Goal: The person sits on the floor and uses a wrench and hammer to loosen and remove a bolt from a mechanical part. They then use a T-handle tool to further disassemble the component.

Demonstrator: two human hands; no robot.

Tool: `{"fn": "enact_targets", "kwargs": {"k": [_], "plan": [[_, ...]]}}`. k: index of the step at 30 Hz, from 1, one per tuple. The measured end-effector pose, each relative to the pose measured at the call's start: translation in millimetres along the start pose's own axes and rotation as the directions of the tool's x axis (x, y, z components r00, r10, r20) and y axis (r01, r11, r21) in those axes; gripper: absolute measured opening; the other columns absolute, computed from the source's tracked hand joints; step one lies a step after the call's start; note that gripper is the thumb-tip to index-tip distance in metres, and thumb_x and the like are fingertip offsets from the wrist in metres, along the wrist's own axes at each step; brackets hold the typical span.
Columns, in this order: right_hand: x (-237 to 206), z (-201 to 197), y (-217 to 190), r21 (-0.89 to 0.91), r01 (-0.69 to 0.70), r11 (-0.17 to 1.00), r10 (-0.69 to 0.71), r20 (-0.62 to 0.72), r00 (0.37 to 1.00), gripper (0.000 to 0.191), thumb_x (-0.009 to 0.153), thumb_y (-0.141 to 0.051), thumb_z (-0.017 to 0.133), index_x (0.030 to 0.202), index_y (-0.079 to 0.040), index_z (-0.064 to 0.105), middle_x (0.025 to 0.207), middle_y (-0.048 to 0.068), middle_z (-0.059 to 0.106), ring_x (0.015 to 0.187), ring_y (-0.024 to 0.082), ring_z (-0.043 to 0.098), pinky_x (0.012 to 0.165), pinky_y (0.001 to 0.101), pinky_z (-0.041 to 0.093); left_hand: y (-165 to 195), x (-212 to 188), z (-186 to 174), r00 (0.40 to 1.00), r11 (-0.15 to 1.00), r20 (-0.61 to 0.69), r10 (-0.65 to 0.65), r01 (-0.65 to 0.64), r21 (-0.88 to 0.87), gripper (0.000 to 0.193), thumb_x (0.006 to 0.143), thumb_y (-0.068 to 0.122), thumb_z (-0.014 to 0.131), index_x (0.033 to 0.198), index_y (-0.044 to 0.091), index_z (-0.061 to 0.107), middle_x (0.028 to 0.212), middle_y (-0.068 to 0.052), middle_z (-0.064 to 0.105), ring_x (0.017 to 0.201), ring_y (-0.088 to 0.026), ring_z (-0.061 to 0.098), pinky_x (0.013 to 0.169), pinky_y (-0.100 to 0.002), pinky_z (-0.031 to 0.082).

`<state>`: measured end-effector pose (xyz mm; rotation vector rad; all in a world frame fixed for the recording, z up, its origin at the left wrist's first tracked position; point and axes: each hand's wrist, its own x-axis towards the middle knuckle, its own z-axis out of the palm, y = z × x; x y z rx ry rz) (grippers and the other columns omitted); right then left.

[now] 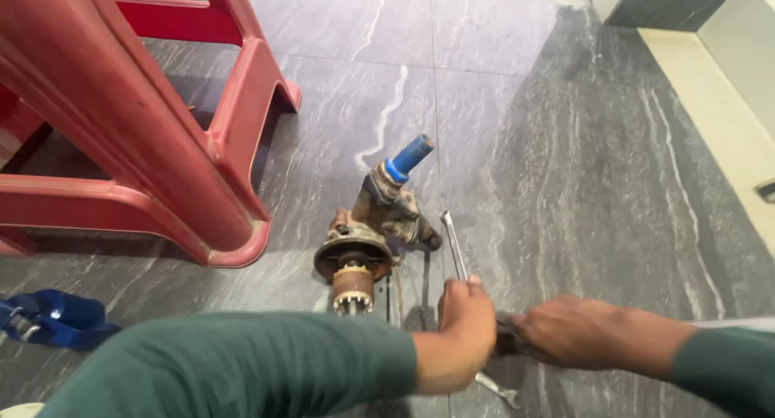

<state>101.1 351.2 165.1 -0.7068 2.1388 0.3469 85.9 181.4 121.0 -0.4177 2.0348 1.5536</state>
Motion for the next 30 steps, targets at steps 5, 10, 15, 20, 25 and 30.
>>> {"fn": "enact_targets", "kwargs": {"k": [5,10,15,20,25,30], "plan": [[-46.7,13.0,14.9,0.957,-0.096,0.274,0.279,0.017,0.960,0.035,0.092,-0.037,0.064,0.116,-0.012,0.058,0.083,0.009,0.066,0.079,0.030,0.066,0.070,0.0438,0.053,-55.0,30.1,25.3,0.994,0.994,-0.030,0.105,-0.106,-0.008,0.039,0.104,0.037,0.042,0.111,0.003,0.058,0.108,-0.020,0.066,0.096,-0.039,0.066,0.085,-0.051,0.051],[9.1,30.2,20.9,0.970,-0.055,-0.238,0.412,0.152,0.898,0.034,0.092,-0.038,0.070,0.104,-0.010,0.054,0.071,0.005,0.055,0.063,0.022,0.055,0.057,0.0391,0.049,-68.4,71.0,-0.7,0.991,0.951,-0.015,0.134,-0.125,0.284,0.038,0.104,0.033,0.048,0.113,0.001,0.067,0.105,-0.021,0.068,0.097,-0.038,0.067,0.085,-0.049,0.055],[14.7,23.5,12.2,0.970,-0.024,-0.240,0.364,0.113,0.925,0.040,0.091,-0.039,0.076,0.091,-0.008,0.050,0.060,0.001,0.044,0.046,0.015,0.045,0.044,0.0345,0.045,-50.9,39.8,-7.8,0.987,0.988,0.051,-0.151,0.150,0.030,0.039,0.105,0.037,0.041,0.113,0.006,0.062,0.088,-0.011,0.068,0.074,-0.028,0.070,0.064,-0.044,0.057],[22.5,4.1,-8.6,0.950,0.144,-0.276,0.364,-0.035,0.931,0.036,0.093,-0.032,0.073,0.095,-0.006,0.050,0.066,-0.002,0.044,0.050,0.009,0.044,0.043,0.0284,0.043,-48.9,-9.6,-21.6,0.978,0.963,0.092,-0.189,0.203,-0.178,0.029,0.106,0.036,0.042,0.107,0.011,0.056,0.076,-0.005,0.056,0.059,-0.019,0.052,0.051,-0.037,0.047],[49.6,13.7,-24.6,0.915,0.101,-0.391,0.378,0.059,0.924,0.036,0.094,-0.028,0.071,0.104,-0.005,0.045,0.070,0.002,0.050,0.056,0.014,0.051,0.048,0.0312,0.047,-52.8,-6.1,-35.4,0.974,0.888,0.128,-0.186,0.223,-0.403,0.033,0.107,0.033,0.041,0.098,0.003,0.054,0.069,-0.005,0.050,0.051,-0.016,0.048,0.045,-0.034,0.042],[88.5,9.4,-39.9,0.801,0.285,-0.526,0.353,-0.100,0.930,0.026,0.099,-0.015,0.064,0.110,0.001,0.047,0.074,0.007,0.059,0.060,0.017,0.056,0.049,0.0325,0.052,-48.0,-4.6,-20.7,0.949,0.775,0.305,-0.085,0.255,-0.578,0.040,0.108,0.034,0.033,0.100,0.003,0.056,0.072,-0.007,0.061,0.048,-0.011,0.040,0.041,-0.028,0.036]]}}
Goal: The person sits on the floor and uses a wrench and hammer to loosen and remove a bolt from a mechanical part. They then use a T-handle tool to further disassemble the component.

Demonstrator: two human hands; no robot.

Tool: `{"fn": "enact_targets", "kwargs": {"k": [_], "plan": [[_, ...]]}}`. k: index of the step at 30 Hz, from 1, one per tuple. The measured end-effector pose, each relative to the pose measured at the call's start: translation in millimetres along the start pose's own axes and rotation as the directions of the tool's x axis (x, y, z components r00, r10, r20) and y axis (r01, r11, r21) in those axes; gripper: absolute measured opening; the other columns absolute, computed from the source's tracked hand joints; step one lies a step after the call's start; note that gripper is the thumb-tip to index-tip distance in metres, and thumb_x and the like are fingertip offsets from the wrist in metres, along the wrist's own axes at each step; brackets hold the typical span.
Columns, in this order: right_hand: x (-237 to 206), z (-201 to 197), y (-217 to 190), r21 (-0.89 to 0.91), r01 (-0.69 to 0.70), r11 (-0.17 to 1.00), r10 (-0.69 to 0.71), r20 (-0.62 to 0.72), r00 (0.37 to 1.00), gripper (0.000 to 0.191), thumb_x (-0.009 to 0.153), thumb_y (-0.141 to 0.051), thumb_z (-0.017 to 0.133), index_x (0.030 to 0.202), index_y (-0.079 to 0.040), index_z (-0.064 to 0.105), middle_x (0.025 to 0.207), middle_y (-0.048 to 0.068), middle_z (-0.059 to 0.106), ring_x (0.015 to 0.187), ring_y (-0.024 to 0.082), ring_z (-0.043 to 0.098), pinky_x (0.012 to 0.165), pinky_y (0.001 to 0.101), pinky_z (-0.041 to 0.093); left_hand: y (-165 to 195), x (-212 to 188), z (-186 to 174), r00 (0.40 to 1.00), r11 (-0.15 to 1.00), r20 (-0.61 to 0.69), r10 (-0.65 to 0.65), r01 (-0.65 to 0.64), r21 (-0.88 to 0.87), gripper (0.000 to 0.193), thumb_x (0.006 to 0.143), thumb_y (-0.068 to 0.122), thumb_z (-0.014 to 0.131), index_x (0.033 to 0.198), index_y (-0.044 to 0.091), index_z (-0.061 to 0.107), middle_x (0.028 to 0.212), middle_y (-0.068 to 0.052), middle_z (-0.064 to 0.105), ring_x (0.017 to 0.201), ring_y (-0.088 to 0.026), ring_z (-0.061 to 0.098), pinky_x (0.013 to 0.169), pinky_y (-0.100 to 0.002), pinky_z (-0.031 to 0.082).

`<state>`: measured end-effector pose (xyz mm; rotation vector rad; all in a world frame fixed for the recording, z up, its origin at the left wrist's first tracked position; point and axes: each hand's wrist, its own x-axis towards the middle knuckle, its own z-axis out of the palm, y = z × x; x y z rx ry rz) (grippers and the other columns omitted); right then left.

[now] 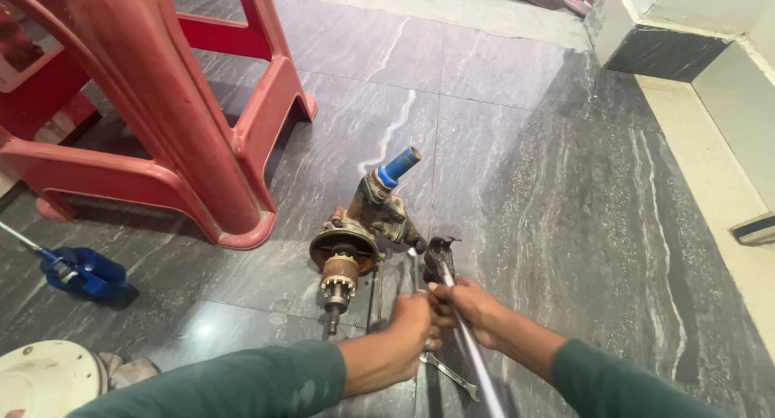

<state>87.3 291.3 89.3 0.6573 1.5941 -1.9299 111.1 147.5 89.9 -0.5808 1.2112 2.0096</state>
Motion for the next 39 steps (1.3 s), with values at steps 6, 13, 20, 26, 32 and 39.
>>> {"fn": "enact_targets", "kwargs": {"k": [6,13,20,26,32,39], "plan": [[11.2,29.7,-19.8,0.057,-0.006,0.998,0.009,-0.048,0.999,0.028,0.099,-0.014,0.047,0.104,0.011,0.059,0.088,0.021,0.074,0.071,0.028,0.072,0.062,0.0392,0.063,8.8,-11.6,23.0,0.992,0.995,-0.116,0.042,-0.031,0.090,0.026,0.107,0.035,0.036,0.108,0.014,0.051,0.075,-0.002,0.050,0.054,-0.012,0.045,0.048,-0.030,0.039],[26.2,29.2,-46.7,0.089,0.037,0.995,-0.029,-0.087,0.996,0.024,0.103,-0.017,0.053,0.104,0.007,0.056,0.094,0.024,0.075,0.079,0.026,0.073,0.070,0.0330,0.061,18.5,-17.0,20.9,0.979,0.975,-0.204,0.023,0.023,0.220,0.032,0.108,0.040,0.035,0.103,0.013,0.052,0.077,-0.001,0.055,0.060,-0.012,0.054,0.056,-0.032,0.048],[52.5,23.7,-34.8,0.109,0.049,0.993,-0.037,-0.104,0.994,0.012,0.099,-0.007,0.056,0.103,0.004,0.054,0.089,0.018,0.071,0.077,0.025,0.074,0.061,0.0350,0.059,17.8,-12.4,18.5,0.979,0.991,-0.205,0.019,0.009,0.136,0.034,0.109,0.040,0.035,0.101,0.011,0.051,0.076,-0.002,0.051,0.059,-0.013,0.049,0.055,-0.032,0.047],[59.1,27.7,-29.8,0.061,0.100,0.993,-0.093,-0.106,0.990,0.014,0.095,0.001,0.060,0.105,0.010,0.054,0.086,0.019,0.069,0.073,0.026,0.073,0.063,0.0367,0.064,10.9,-18.2,20.0,0.970,0.985,-0.241,-0.008,0.049,0.164,0.035,0.108,0.040,0.035,0.102,0.010,0.052,0.076,-0.002,0.052,0.060,-0.014,0.051,0.057,-0.033,0.049],[50.2,36.0,-29.5,0.086,0.108,0.990,-0.093,-0.165,0.982,0.018,0.094,0.007,0.057,0.105,0.013,0.045,0.091,0.023,0.064,0.075,0.032,0.074,0.066,0.0400,0.066,12.5,-22.1,18.2,0.965,0.981,-0.263,-0.022,0.073,0.182,0.036,0.109,0.039,0.034,0.105,0.009,0.053,0.076,-0.004,0.054,0.061,-0.014,0.053,0.058,-0.033,0.048],[41.0,45.2,-29.2,0.116,0.118,0.986,-0.097,-0.178,0.979,0.027,0.093,0.008,0.053,0.114,0.012,0.037,0.096,0.027,0.064,0.086,0.036,0.076,0.070,0.0385,0.063,10.6,-18.2,9.3,0.962,0.987,-0.271,-0.018,0.061,0.151,0.036,0.109,0.040,0.035,0.103,0.009,0.053,0.071,-0.002,0.052,0.057,-0.013,0.049,0.053,-0.032,0.044]]}}
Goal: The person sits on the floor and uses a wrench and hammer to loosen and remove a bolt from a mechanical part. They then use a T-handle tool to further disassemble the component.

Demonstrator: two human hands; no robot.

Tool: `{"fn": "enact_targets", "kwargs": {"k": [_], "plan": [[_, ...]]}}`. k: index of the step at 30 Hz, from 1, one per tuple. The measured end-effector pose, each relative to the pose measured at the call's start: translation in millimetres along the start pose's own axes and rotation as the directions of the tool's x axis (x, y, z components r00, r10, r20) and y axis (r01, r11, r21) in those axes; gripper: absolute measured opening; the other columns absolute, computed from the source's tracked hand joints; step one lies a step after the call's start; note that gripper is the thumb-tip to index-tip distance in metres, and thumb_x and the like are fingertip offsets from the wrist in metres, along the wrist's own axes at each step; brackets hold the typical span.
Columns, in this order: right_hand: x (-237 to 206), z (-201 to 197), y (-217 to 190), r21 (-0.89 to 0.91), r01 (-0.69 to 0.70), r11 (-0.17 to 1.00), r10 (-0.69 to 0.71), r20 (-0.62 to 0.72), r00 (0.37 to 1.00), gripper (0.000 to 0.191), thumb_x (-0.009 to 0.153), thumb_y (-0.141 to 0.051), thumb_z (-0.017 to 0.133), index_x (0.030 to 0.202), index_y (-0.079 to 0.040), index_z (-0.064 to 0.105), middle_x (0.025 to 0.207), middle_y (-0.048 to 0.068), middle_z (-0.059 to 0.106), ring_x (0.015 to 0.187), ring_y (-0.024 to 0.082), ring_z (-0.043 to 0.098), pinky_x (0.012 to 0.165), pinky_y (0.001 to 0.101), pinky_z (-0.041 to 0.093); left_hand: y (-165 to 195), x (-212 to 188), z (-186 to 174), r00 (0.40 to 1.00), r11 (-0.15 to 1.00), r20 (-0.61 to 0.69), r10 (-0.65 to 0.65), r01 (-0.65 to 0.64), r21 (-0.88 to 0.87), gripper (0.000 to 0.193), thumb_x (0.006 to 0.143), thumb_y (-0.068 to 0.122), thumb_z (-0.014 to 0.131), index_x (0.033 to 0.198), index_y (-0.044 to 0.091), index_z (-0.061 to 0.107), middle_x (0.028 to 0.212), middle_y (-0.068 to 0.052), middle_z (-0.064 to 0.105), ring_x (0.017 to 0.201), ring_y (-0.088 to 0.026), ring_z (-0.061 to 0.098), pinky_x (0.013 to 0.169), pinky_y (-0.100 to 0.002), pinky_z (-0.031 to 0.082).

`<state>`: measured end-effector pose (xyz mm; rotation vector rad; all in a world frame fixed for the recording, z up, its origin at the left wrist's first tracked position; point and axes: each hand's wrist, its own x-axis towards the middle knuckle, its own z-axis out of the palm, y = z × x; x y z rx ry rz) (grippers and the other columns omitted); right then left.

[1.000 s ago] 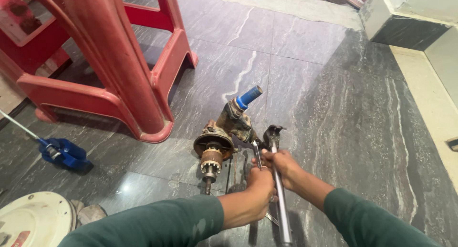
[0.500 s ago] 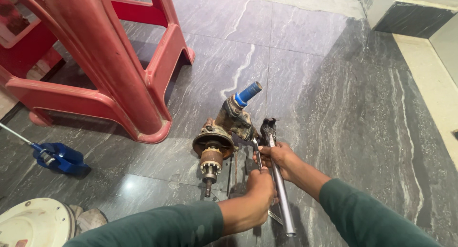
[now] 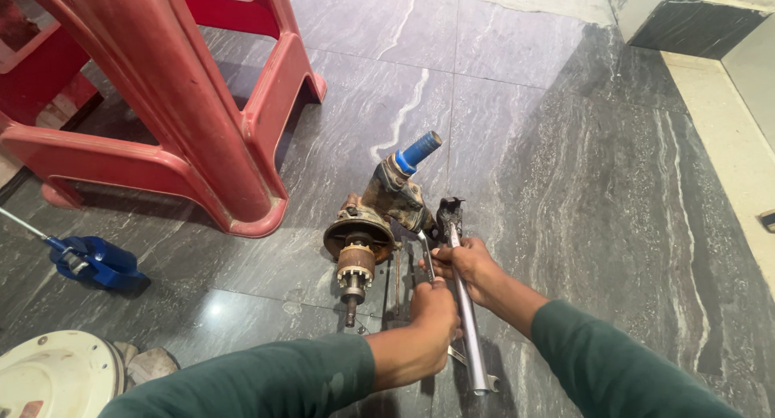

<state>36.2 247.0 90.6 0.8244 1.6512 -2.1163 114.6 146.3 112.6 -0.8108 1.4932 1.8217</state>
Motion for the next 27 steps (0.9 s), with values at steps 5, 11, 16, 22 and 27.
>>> {"fn": "enact_targets", "kwargs": {"k": [5,11,16,22,27], "plan": [[4.3,-2.0,8.5,0.006,0.041,0.999,-0.041,0.053,0.998,0.023,0.093,0.010,0.054,0.109,0.015,0.039,0.097,0.028,0.065,0.089,0.037,0.076,0.070,0.0389,0.064,-3.2,7.1,-3.2,1.000,0.999,0.007,0.028,-0.028,-0.025,0.035,0.109,0.039,0.036,0.102,0.009,0.053,0.068,-0.002,0.050,0.054,-0.013,0.047,0.052,-0.032,0.042],[9.0,-5.0,16.0,-0.014,0.065,0.998,-0.063,0.150,0.987,0.006,0.093,0.009,0.053,0.097,0.013,0.053,0.097,0.029,0.068,0.088,0.033,0.076,0.069,0.0339,0.063,-9.6,10.1,-11.7,0.998,0.998,0.015,0.059,-0.060,0.018,0.033,0.108,0.038,0.036,0.102,0.011,0.052,0.072,-0.003,0.053,0.058,-0.014,0.051,0.053,-0.032,0.046],[5.7,-6.4,15.1,0.009,0.048,0.999,-0.049,0.109,0.993,0.004,0.094,0.008,0.050,0.097,0.011,0.051,0.099,0.026,0.067,0.090,0.032,0.078,0.073,0.0323,0.066,-10.1,10.8,-11.7,0.998,0.997,0.007,0.063,-0.063,0.045,0.037,0.109,0.040,0.037,0.101,0.008,0.053,0.074,-0.003,0.053,0.060,-0.014,0.054,0.054,-0.033,0.049],[3.8,-8.5,15.8,0.063,0.025,0.998,-0.033,0.119,0.992,0.008,0.095,0.008,0.052,0.100,0.012,0.048,0.099,0.029,0.068,0.088,0.030,0.075,0.074,0.0293,0.064,-12.5,6.7,-8.9,0.997,0.997,0.011,0.078,-0.079,0.015,0.037,0.108,0.040,0.036,0.101,0.009,0.054,0.070,-0.002,0.051,0.056,-0.014,0.050,0.052,-0.033,0.045],[3.0,-7.7,17.3,0.034,0.036,0.999,-0.040,0.131,0.991,0.010,0.093,0.009,0.051,0.101,0.014,0.052,0.098,0.032,0.070,0.086,0.030,0.077,0.073,0.0271,0.064,-9.2,1.9,-9.4,0.998,0.998,0.019,0.061,-0.061,0.035,0.038,0.109,0.039,0.036,0.101,0.008,0.055,0.066,-0.001,0.050,0.053,-0.013,0.049,0.050,-0.033,0.045]]}}
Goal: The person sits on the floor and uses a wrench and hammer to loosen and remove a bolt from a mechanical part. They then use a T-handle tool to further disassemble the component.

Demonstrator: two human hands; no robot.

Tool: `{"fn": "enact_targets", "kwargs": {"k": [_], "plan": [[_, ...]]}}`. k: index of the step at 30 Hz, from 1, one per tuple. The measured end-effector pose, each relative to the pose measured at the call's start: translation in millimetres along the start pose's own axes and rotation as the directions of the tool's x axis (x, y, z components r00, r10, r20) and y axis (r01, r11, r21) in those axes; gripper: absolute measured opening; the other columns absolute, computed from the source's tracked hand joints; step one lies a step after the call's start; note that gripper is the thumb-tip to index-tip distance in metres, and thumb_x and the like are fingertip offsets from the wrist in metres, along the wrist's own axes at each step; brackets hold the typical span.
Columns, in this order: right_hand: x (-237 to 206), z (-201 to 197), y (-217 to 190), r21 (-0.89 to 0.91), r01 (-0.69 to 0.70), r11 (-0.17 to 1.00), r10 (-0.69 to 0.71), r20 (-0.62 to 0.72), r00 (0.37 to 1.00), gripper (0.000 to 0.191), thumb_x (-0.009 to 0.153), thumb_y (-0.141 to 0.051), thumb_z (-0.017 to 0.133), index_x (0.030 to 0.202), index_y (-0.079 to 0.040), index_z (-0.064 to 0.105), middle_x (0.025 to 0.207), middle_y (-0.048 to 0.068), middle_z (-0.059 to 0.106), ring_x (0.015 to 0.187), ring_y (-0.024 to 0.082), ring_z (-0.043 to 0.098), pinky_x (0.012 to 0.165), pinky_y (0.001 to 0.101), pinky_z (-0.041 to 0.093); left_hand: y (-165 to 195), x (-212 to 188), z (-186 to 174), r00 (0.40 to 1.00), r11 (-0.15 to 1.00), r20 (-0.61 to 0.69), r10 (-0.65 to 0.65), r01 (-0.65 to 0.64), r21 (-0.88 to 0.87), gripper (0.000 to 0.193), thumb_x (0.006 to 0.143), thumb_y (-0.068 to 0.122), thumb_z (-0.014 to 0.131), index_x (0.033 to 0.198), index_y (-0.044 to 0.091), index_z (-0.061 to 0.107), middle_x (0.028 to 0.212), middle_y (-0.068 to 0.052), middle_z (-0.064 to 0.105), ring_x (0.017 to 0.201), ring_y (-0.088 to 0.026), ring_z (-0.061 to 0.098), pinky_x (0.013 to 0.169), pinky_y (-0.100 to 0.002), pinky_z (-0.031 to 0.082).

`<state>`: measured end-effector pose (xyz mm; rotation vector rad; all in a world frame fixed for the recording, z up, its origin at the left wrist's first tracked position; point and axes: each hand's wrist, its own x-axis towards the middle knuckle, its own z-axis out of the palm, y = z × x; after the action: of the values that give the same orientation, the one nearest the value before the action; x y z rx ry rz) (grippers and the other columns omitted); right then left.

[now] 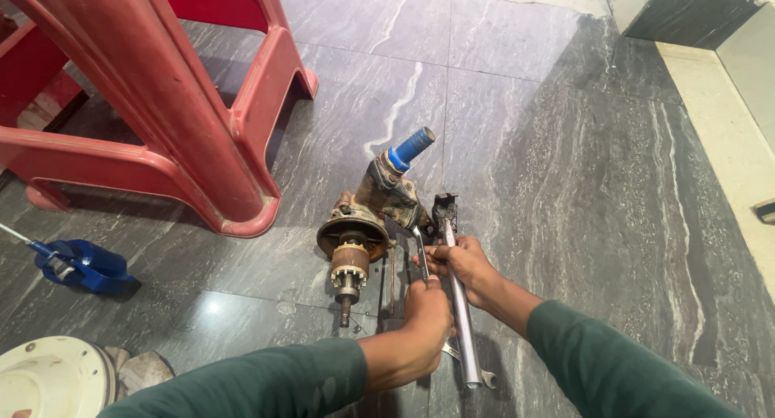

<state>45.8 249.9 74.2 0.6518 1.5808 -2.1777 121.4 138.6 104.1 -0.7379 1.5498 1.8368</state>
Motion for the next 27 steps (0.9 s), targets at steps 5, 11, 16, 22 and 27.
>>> {"fn": "enact_targets", "kwargs": {"k": [5,11,16,22,27], "plan": [[-5.4,4.6,-2.4,-0.008,0.034,0.999,-0.035,-0.002,0.999,0.006,0.093,0.009,0.052,0.098,0.008,0.048,0.100,0.025,0.067,0.090,0.031,0.077,0.074,0.0296,0.065,1.8,-7.9,0.0,1.000,1.000,-0.008,0.004,-0.004,-0.009,0.039,0.109,0.039,0.035,0.101,0.006,0.055,0.065,-0.002,0.049,0.052,-0.015,0.049,0.050,-0.034,0.045],[-2.6,3.9,-4.8,-0.029,0.006,1.000,-0.006,0.015,1.000,0.009,0.093,0.005,0.054,0.100,0.011,0.052,0.095,0.026,0.070,0.089,0.029,0.077,0.074,0.0275,0.065,7.7,-17.4,3.2,0.999,0.998,-0.032,-0.028,0.026,-0.058,0.036,0.108,0.039,0.036,0.106,0.008,0.053,0.069,-0.003,0.054,0.054,-0.014,0.052,0.052,-0.033,0.045],[-2.1,-5.6,-7.0,-0.284,-0.021,0.959,0.001,-0.071,0.997,0.009,0.095,-0.005,0.058,0.096,0.003,0.053,0.077,0.011,0.063,0.058,0.017,0.061,0.049,0.0297,0.053,6.3,-16.5,13.7,0.996,0.996,-0.077,-0.040,0.033,-0.086,0.038,0.107,0.040,0.035,0.111,0.008,0.054,0.078,-0.007,0.056,0.058,-0.017,0.054,0.052,-0.036,0.045],[-54.2,-36.8,-15.6,-0.451,-0.120,0.884,0.069,-0.128,0.989,0.031,0.093,-0.026,0.070,0.086,-0.004,0.049,0.063,0.001,0.047,0.044,0.012,0.045,0.037,0.0287,0.036,-13.3,1.2,27.2,0.981,0.991,-0.169,0.099,-0.113,-0.077,0.041,0.109,0.041,0.037,0.110,0.005,0.057,0.086,-0.011,0.057,0.056,-0.016,0.051,0.049,-0.035,0.039],[-91.7,-71.9,-20.5,-0.548,-0.243,0.800,0.127,-0.241,0.962,0.031,0.092,-0.033,0.069,0.096,-0.004,0.058,0.063,0.002,0.048,0.046,0.011,0.047,0.039,0.0277,0.038,-21.5,6.6,38.0,0.990,0.974,-0.141,-0.017,-0.016,-0.225,0.040,0.106,0.041,0.035,0.111,0.006,0.054,0.083,-0.011,0.057,0.054,-0.022,0.048,0.048,-0.037,0.039]]}}
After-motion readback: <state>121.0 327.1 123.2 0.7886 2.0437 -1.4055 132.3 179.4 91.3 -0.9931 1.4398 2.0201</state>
